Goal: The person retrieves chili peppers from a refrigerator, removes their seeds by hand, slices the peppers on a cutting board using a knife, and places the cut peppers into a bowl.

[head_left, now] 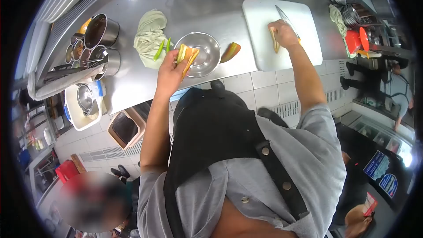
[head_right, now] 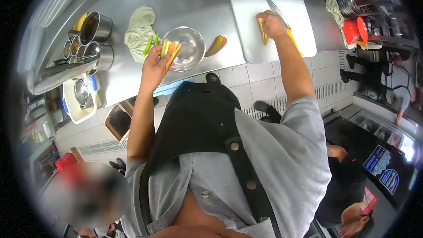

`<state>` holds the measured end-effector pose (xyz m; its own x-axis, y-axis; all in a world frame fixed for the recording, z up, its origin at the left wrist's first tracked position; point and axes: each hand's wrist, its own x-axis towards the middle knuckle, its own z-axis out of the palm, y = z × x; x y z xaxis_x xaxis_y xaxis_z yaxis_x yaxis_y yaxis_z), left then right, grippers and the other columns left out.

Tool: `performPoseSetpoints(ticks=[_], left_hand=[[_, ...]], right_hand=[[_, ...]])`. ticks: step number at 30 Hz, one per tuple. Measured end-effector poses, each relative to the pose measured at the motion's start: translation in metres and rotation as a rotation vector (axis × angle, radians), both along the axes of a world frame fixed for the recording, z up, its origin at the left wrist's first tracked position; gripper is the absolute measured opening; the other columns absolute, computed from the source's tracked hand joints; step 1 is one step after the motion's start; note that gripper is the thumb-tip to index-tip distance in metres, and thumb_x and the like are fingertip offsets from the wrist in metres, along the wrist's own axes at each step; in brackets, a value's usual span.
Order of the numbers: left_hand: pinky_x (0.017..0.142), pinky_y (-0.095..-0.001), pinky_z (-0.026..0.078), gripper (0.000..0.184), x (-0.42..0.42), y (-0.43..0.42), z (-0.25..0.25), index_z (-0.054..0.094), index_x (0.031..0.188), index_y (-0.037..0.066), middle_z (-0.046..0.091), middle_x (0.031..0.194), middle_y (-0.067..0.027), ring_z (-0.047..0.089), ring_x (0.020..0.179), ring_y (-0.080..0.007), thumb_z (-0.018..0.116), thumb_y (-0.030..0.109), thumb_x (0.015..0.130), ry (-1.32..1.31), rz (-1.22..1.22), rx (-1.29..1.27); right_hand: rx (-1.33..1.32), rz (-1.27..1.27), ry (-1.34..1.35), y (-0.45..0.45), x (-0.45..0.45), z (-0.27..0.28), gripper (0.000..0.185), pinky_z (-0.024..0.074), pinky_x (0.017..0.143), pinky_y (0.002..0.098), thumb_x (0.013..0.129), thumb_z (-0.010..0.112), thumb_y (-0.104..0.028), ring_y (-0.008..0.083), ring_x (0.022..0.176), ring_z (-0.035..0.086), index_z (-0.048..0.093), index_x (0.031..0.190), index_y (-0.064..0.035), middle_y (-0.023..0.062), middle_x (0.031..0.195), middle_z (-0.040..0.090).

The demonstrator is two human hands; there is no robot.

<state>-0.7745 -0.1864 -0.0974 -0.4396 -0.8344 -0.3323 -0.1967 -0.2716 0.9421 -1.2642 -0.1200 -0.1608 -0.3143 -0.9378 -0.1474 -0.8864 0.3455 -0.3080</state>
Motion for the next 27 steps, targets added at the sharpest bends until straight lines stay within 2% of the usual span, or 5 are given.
performPoseSetpoints(ticks=[5, 8, 15, 23, 27], left_hand=[[0.101, -0.0480, 0.055, 0.048, -0.033, -0.015, -0.027, 0.061, 0.138, -0.002, 0.071, 0.131, -0.0239, 0.069, 0.117, -0.0449, 0.074, 0.021, 0.098, -0.471, -0.082, -0.426], [0.099, -0.0455, 0.057, 0.059, -0.046, 0.000, -0.017, 0.057, 0.145, 0.000, 0.071, 0.130, -0.0266, 0.071, 0.117, -0.0434, 0.078, 0.025, 0.097, -0.561, -0.074, -0.953], [0.080, -0.0358, 0.060, 0.045, -0.078, 0.021, 0.031, 0.065, 0.138, 0.002, 0.074, 0.113, -0.0125, 0.074, 0.097, -0.0180, 0.073, 0.023, 0.100, 0.146, -0.044, 0.183], [0.071, -0.0320, 0.057, 0.042, -0.036, 0.019, 0.015, 0.067, 0.134, -0.001, 0.072, 0.087, -0.0104, 0.070, 0.073, -0.0164, 0.058, 0.009, 0.094, -0.345, -0.212, -0.141], [0.071, -0.0337, 0.056, 0.047, -0.021, 0.011, 0.007, 0.068, 0.138, 0.001, 0.072, 0.086, -0.0127, 0.071, 0.073, -0.0177, 0.057, 0.008, 0.092, -0.291, -0.147, -0.111]], right_hand=[[-0.180, -0.177, -0.383, 0.014, 0.019, 0.040, 0.031, 0.0604, 0.082, 0.0373, 0.096, 0.072, -0.012, 0.0256, 0.089, 0.075, 0.074, 0.127, -0.0074, 0.0154, 0.107, 0.076], [-0.369, -0.190, -0.714, 0.004, 0.071, 0.031, 0.031, 0.0602, 0.079, 0.0351, 0.096, 0.070, -0.010, 0.0200, 0.085, 0.073, 0.072, 0.127, -0.0040, 0.0126, 0.107, 0.076], [-0.345, 0.286, -0.645, -0.025, 0.219, 0.073, 0.033, 0.0600, 0.085, 0.0426, 0.095, 0.067, -0.010, 0.0356, 0.095, 0.074, 0.070, 0.128, -0.0059, 0.0165, 0.119, 0.075], [-0.122, 0.606, -0.344, -0.036, 0.251, 0.034, 0.034, 0.0575, 0.085, 0.0558, 0.099, 0.057, -0.016, 0.0494, 0.094, 0.071, 0.069, 0.128, -0.0021, 0.0285, 0.107, 0.074], [-0.038, 0.391, -0.682, -0.051, 0.240, 0.024, 0.029, 0.0603, 0.076, 0.0447, 0.105, 0.056, -0.013, 0.0338, 0.080, 0.073, 0.069, 0.126, 0.0029, 0.0209, 0.101, 0.076]])
